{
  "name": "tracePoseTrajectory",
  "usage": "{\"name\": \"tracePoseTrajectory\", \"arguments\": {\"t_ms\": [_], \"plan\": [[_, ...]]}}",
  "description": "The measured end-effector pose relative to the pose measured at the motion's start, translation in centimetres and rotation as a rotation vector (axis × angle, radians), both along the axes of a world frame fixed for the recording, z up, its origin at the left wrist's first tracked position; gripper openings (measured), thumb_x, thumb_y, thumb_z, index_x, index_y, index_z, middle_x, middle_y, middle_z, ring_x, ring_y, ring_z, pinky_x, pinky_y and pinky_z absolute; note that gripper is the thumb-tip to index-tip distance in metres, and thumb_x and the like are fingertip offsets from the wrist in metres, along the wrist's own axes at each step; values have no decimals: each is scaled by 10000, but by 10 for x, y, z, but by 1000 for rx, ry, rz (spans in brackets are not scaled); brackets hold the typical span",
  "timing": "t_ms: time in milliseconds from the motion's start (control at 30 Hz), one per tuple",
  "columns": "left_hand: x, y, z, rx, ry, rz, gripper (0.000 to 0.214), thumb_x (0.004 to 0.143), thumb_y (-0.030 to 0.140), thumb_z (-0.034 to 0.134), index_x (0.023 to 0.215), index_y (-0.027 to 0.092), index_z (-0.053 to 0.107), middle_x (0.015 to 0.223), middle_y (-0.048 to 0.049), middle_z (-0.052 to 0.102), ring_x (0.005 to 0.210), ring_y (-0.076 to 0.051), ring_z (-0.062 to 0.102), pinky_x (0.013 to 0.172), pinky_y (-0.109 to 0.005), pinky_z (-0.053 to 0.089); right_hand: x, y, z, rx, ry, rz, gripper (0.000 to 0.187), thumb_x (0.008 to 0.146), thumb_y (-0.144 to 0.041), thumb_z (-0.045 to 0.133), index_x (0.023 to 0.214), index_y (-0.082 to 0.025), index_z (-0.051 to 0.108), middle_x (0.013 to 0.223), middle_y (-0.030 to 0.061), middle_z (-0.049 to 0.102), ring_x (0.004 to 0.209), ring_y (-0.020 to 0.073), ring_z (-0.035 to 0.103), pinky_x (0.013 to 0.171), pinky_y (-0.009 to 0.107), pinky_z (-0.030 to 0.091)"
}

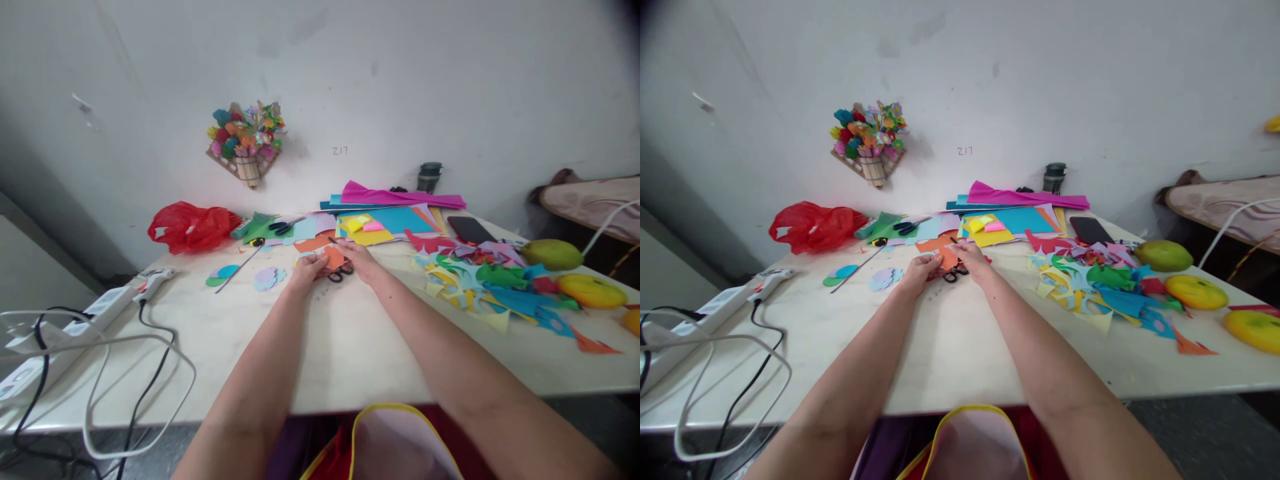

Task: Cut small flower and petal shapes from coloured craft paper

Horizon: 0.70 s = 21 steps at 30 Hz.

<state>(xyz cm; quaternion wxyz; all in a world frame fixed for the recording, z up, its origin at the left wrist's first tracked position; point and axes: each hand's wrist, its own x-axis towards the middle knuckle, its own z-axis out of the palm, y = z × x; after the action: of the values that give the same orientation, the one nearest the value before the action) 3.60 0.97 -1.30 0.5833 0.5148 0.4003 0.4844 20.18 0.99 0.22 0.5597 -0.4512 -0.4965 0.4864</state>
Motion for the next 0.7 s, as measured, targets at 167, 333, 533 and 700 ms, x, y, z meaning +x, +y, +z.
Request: {"name": "tracePoseTrajectory", "arguments": {"t_ms": [167, 333, 533, 700], "plan": [[0, 1, -1, -2, -5, -4, 460, 622, 506, 932, 677, 153, 642, 665, -51, 721, 633, -174, 705, 720, -300, 551, 4, -4, 4, -83, 71, 65, 269, 726, -399, 822, 716, -165, 688, 611, 1, 635, 544, 115, 540, 448, 217, 374], [-1, 0, 0, -7, -15, -42, 479, 621, 528, 933, 703, 149, 652, 694, -65, 745, 652, -189, 725, 750, -314, 569, 4, -5, 4, -118, -34, 65, 202, 720, -259, 841, 632, -157, 691, 540, 15, 641, 463, 94, 489, 448, 223, 351], [-1, -4, 3, 1, -5, -91, 475, 670, 562, 898, 784, 150, 689, 769, -98, 783, 717, -217, 762, 767, -319, 581, 2, -1, 0, -97, -77, 8, 275, 692, -248, 867, 546, -171, 646, 520, 10, 637, 437, 81, 454, 425, 225, 325], [-2, -4, 4, -3, -3, -95, 487, 695, 580, 879, 814, 143, 701, 757, -106, 780, 715, -225, 765, 771, -326, 584, 3, 4, -4, -79, -86, -11, 309, 644, -283, 907, 549, -182, 631, 514, -6, 626, 436, 81, 460, 407, 217, 328]]}}
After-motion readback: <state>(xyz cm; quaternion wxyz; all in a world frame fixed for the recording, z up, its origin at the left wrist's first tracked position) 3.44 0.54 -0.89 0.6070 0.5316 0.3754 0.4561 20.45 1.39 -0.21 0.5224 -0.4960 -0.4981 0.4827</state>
